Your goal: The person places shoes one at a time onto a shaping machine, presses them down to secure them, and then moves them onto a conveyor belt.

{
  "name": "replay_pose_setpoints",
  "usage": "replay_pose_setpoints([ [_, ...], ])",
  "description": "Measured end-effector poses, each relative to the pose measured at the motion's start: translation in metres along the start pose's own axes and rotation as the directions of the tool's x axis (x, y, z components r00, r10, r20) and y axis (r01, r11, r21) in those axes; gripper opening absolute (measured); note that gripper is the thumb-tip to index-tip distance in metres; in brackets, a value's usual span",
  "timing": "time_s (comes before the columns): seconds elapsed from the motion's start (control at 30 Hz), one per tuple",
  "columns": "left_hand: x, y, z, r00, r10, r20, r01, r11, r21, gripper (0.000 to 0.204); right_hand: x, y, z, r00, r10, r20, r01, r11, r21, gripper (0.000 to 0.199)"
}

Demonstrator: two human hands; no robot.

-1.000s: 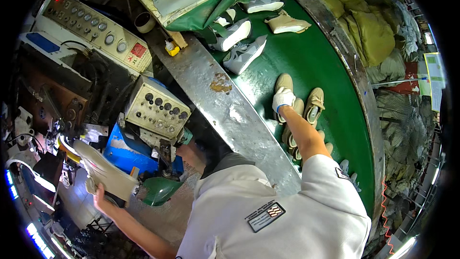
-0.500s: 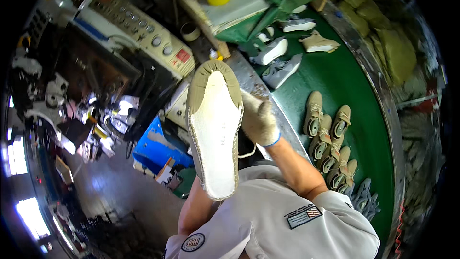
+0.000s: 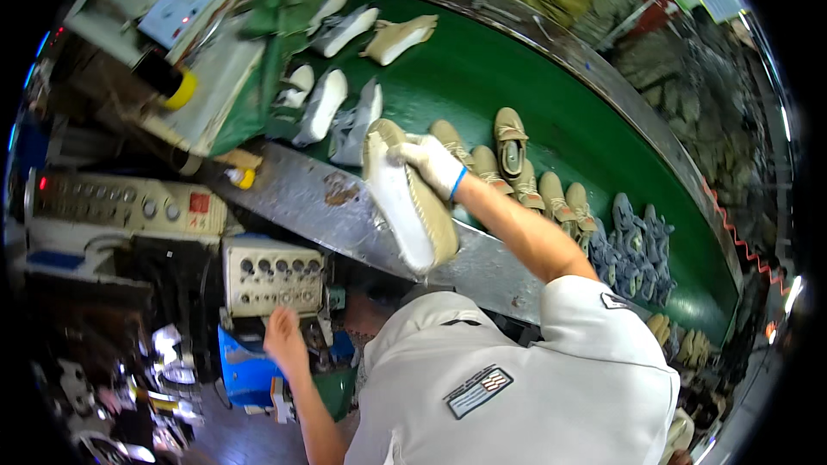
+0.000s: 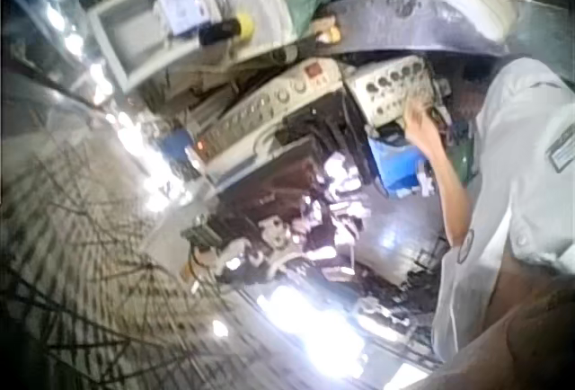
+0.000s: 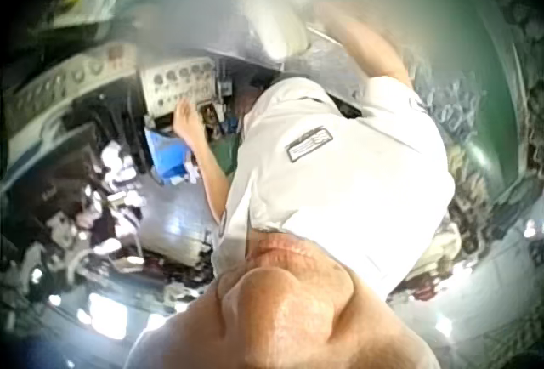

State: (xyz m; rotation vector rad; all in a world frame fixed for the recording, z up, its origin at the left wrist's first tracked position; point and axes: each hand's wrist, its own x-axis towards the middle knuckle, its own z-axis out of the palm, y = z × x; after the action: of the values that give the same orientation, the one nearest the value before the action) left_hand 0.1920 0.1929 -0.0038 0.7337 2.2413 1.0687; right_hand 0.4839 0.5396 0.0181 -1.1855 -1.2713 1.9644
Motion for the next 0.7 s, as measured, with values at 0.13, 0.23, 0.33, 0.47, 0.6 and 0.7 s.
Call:
replay_pose_setpoints([
  [0.13, -0.024, -0.037, -0.055, 0.980, 0.158, -0.122, -0.054, 0.797, 0.601, 0.031, 0.082, 0.003, -0.146, 0.942, 0.222, -0.250, -0.335, 0.635, -0.696, 0.065],
  [0.23, -0.051, -0.040, -0.070, 0.972, 0.195, -0.134, 0.005, 0.549, 0.836, 0.032, 0.126, 0.022, -0.210, 0.923, 0.137, -0.359, -0.373, 0.104, -0.922, 0.069],
  [0.33, -0.070, -0.034, -0.067, 0.948, 0.318, 0.017, -0.121, 0.311, 0.943, 0.036, 0.177, 0.079, -0.244, 0.888, 0.292, -0.356, -0.300, -0.220, -0.928, 0.064],
  [0.47, -0.059, -0.037, -0.057, 0.910, 0.404, 0.094, -0.203, 0.236, 0.950, 0.028, 0.263, 0.068, -0.231, 0.840, 0.251, -0.481, -0.454, -0.158, -0.877, 0.057],
  [0.6, -0.068, -0.041, -0.054, 0.932, 0.354, 0.083, -0.193, 0.287, 0.938, 0.023, 0.364, 0.057, -0.218, 0.835, 0.122, -0.537, -0.510, 0.539, -0.671, 0.067],
  [0.7, -0.038, -0.006, -0.038, 0.964, 0.261, 0.052, -0.140, 0.329, 0.934, 0.023, 0.453, 0.081, -0.235, 0.760, 0.057, -0.647, -0.343, 0.881, -0.325, 0.076],
])
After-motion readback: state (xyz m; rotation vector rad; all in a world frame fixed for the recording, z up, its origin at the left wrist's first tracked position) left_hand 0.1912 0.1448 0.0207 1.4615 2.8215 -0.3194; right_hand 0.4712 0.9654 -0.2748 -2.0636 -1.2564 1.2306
